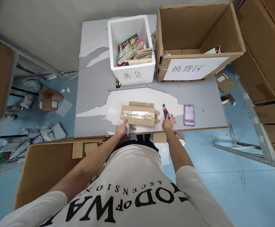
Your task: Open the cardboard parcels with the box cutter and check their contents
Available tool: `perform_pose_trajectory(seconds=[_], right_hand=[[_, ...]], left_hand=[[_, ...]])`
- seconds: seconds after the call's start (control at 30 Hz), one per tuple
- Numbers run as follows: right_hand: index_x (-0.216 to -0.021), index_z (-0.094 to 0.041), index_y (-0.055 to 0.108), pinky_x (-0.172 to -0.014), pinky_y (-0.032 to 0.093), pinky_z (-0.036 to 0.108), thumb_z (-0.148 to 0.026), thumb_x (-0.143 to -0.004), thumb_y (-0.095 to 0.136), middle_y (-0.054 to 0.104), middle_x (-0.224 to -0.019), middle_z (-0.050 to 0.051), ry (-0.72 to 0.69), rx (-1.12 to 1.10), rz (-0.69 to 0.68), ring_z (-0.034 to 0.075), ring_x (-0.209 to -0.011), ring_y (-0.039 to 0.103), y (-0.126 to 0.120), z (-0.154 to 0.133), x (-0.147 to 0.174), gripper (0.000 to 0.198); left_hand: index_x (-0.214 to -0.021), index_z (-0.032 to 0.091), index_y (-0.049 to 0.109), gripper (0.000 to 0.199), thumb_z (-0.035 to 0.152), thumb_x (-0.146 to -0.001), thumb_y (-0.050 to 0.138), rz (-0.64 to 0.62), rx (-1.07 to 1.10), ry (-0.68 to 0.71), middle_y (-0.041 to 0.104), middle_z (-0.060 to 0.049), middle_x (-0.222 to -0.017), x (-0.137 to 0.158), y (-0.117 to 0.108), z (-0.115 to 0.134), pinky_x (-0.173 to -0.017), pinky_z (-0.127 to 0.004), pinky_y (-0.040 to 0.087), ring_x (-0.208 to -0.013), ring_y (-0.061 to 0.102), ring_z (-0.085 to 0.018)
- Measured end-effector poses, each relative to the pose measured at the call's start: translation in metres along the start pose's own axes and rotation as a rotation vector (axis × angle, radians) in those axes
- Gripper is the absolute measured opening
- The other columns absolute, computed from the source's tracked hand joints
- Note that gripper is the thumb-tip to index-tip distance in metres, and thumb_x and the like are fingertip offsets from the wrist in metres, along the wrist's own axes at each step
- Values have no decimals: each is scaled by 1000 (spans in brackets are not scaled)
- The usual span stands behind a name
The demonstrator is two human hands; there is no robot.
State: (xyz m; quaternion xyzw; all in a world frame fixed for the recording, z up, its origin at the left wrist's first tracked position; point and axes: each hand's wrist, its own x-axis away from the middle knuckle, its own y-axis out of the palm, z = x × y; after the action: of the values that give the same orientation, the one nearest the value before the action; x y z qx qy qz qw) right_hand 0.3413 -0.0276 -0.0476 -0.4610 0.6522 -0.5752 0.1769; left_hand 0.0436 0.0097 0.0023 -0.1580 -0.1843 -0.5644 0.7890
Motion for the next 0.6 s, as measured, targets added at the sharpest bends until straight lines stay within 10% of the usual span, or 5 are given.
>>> perform_pose_trajectory(seconds=[0.33,0.6], right_hand=[[-147,-16,29,-113,30,50,-23,-74,57,38,-149,18,-472,-367,-278,29,-140,34,-10,-12,42,79],[-141,-18,38,-103,43,47,-18,-78,55,60,-130,14,-349,-598,-331,25,-124,54,6,-38,58,65]], left_hand=[[-84,21,70,61,9,-28,89,-390,-135,-61,74,-10,-98,-17,-31,10,-111,-47,36,-115,62,-31],[-87,22,69,76,3,-16,87,-382,-207,5,73,-10,-100,-8,-26,16,-115,-47,30,-119,60,-32]])
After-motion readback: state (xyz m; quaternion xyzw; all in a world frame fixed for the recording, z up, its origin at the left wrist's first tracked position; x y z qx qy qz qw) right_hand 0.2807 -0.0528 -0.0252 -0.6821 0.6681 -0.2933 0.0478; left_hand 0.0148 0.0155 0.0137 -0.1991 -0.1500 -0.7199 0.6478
